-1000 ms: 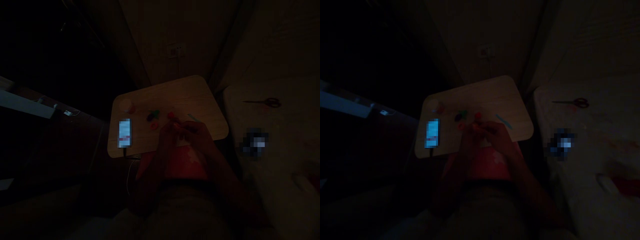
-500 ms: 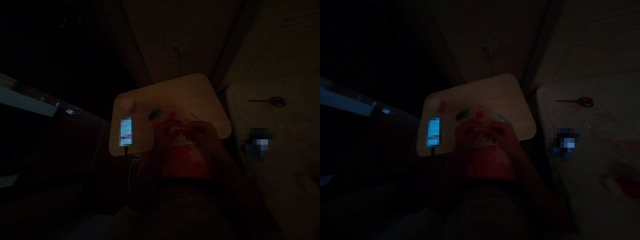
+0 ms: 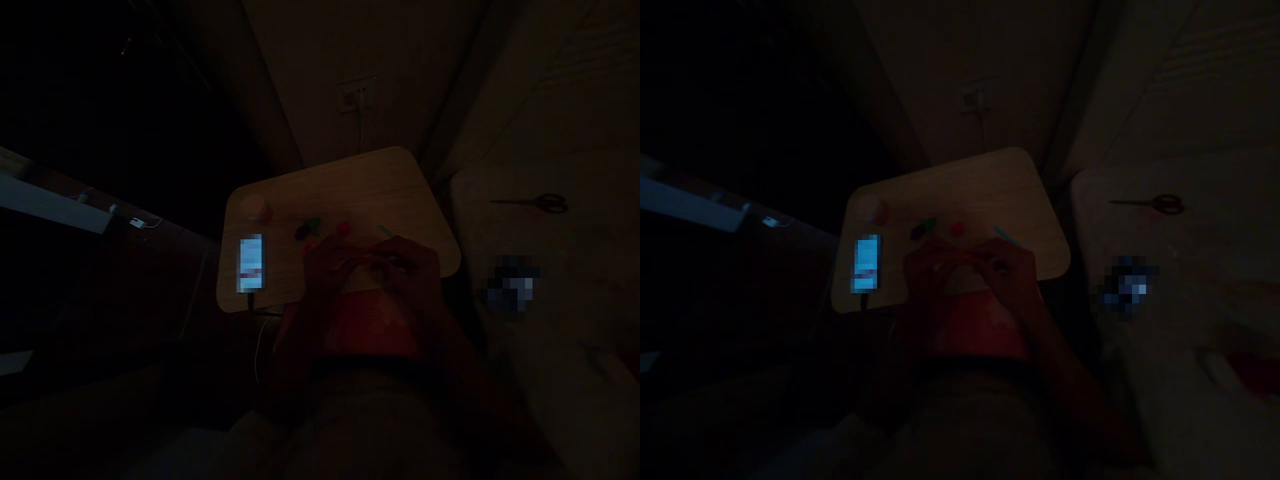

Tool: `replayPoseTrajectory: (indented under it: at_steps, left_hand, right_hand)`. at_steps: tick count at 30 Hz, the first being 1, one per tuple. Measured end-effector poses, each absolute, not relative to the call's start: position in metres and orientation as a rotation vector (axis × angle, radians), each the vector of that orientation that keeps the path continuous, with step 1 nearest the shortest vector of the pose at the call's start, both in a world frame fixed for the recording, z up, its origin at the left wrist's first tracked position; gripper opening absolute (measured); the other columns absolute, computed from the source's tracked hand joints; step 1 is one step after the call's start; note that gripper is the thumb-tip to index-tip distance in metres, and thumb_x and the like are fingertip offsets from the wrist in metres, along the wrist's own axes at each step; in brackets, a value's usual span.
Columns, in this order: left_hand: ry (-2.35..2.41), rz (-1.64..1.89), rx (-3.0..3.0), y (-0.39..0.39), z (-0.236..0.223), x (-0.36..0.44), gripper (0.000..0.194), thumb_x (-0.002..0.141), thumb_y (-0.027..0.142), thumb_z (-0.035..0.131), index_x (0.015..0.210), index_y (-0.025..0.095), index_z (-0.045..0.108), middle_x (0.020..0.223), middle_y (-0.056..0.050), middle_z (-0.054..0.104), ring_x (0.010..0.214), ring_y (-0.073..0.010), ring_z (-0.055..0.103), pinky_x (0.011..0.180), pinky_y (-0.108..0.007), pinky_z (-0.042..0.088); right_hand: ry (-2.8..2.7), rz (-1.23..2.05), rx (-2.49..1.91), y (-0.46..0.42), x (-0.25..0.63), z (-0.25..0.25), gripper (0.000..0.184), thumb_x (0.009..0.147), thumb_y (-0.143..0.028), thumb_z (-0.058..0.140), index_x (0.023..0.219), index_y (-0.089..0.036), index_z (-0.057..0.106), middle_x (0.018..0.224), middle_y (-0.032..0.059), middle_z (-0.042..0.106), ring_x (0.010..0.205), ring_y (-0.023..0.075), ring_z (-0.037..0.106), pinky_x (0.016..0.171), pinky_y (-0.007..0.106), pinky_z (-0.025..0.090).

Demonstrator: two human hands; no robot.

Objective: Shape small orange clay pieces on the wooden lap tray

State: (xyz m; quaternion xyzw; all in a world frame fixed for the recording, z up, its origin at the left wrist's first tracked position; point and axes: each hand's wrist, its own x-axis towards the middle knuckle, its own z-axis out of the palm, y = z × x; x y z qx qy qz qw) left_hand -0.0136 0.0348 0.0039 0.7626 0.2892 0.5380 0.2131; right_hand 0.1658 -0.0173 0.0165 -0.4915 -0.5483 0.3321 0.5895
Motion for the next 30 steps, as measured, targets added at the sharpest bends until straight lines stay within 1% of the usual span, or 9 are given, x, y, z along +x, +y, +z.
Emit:
replayPoseTrajectory:
  at_steps: [3,5,8,10,12,16,19,24,30]
  left_hand:
    - [0.825,1.494,2.107,0.034,0.001,-0.013,0.011,0.095,0.033,0.08,0.091,0.025,0.086,0.084,-0.002,0.084,0.077,-0.0156,0.078,0.074,-0.03,0.063]
    - [0.829,1.498,2.096,0.035,-0.001,-0.011,0.01,0.095,0.033,0.081,0.092,0.025,0.087,0.085,-0.002,0.085,0.077,-0.0159,0.079,0.075,-0.03,0.063]
    - [0.815,1.501,2.103,0.036,-0.003,-0.009,0.009,0.094,0.03,0.082,0.1,0.026,0.086,0.094,-0.002,0.086,0.082,-0.0167,0.08,0.077,-0.031,0.065]
    - [0.787,1.506,2.131,0.037,-0.004,-0.009,0.016,0.093,0.029,0.083,0.108,0.026,0.085,0.1,-0.003,0.087,0.088,-0.0177,0.081,0.082,-0.032,0.065]
    - [0.763,1.512,2.16,0.038,-0.006,-0.009,0.018,0.093,0.026,0.082,0.11,0.025,0.085,0.102,-0.003,0.086,0.091,-0.0179,0.081,0.085,-0.032,0.065]
    - [0.789,1.52,2.151,0.039,-0.009,-0.011,0.01,0.095,0.022,0.08,0.103,0.026,0.085,0.096,-0.002,0.085,0.088,-0.0162,0.08,0.081,-0.03,0.064]
    - [0.796,1.536,2.136,0.039,-0.009,-0.011,0.008,0.093,0.024,0.081,0.1,0.025,0.085,0.096,-0.003,0.085,0.087,-0.0161,0.079,0.079,-0.03,0.064]
    - [0.82,1.544,2.163,0.038,-0.008,-0.012,0.008,0.094,0.031,0.082,0.094,0.023,0.085,0.093,-0.003,0.084,0.083,-0.0168,0.079,0.076,-0.031,0.064]
    - [0.794,1.602,2.129,0.038,-0.011,-0.01,0.004,0.094,0.026,0.082,0.091,0.024,0.084,0.092,-0.001,0.085,0.082,-0.0147,0.079,0.074,-0.028,0.062]
  right_hand:
    - [-1.396,0.632,-1.092,-0.017,0.167,0.014,0.009,0.092,-0.025,0.077,0.089,-0.027,0.085,0.085,0.0036,0.084,0.067,0.0172,0.075,0.054,0.026,0.057]
    - [-1.452,0.545,-1.076,-0.016,0.168,0.011,0.01,0.094,-0.025,0.076,0.092,-0.027,0.085,0.086,0.0037,0.084,0.068,0.0178,0.076,0.056,0.027,0.059]
    - [-1.488,0.45,-1.089,-0.014,0.168,0.006,0.009,0.094,-0.022,0.076,0.097,-0.026,0.084,0.086,0.0033,0.084,0.068,0.0177,0.076,0.058,0.027,0.06]
    - [-1.49,0.424,-1.116,-0.013,0.168,0.004,0.009,0.095,-0.022,0.075,0.097,-0.025,0.083,0.083,0.0031,0.083,0.068,0.0178,0.076,0.059,0.028,0.06]
    - [-1.485,0.42,-1.148,-0.013,0.168,0.003,0.009,0.096,-0.023,0.074,0.095,-0.025,0.083,0.083,0.0036,0.083,0.069,0.0178,0.076,0.06,0.028,0.061]
    - [-1.47,0.463,-1.171,-0.013,0.168,0.003,0.008,0.096,-0.027,0.075,0.097,-0.024,0.083,0.089,0.0047,0.083,0.072,0.0177,0.076,0.06,0.027,0.061]
    - [-1.413,0.541,-1.168,-0.014,0.167,0.004,0.009,0.094,-0.03,0.078,0.098,-0.025,0.084,0.089,0.0044,0.083,0.07,0.0169,0.076,0.058,0.026,0.06]
    - [-1.32,0.673,-1.154,-0.013,0.166,0.005,0.011,0.091,-0.035,0.081,0.092,-0.024,0.083,0.084,0.0036,0.082,0.063,0.0156,0.074,0.055,0.025,0.06]
    - [-1.263,0.666,-1.152,-0.015,0.16,0.008,0.015,0.091,-0.038,0.081,0.086,-0.023,0.082,0.08,0.0033,0.081,0.058,0.0149,0.072,0.054,0.026,0.06]
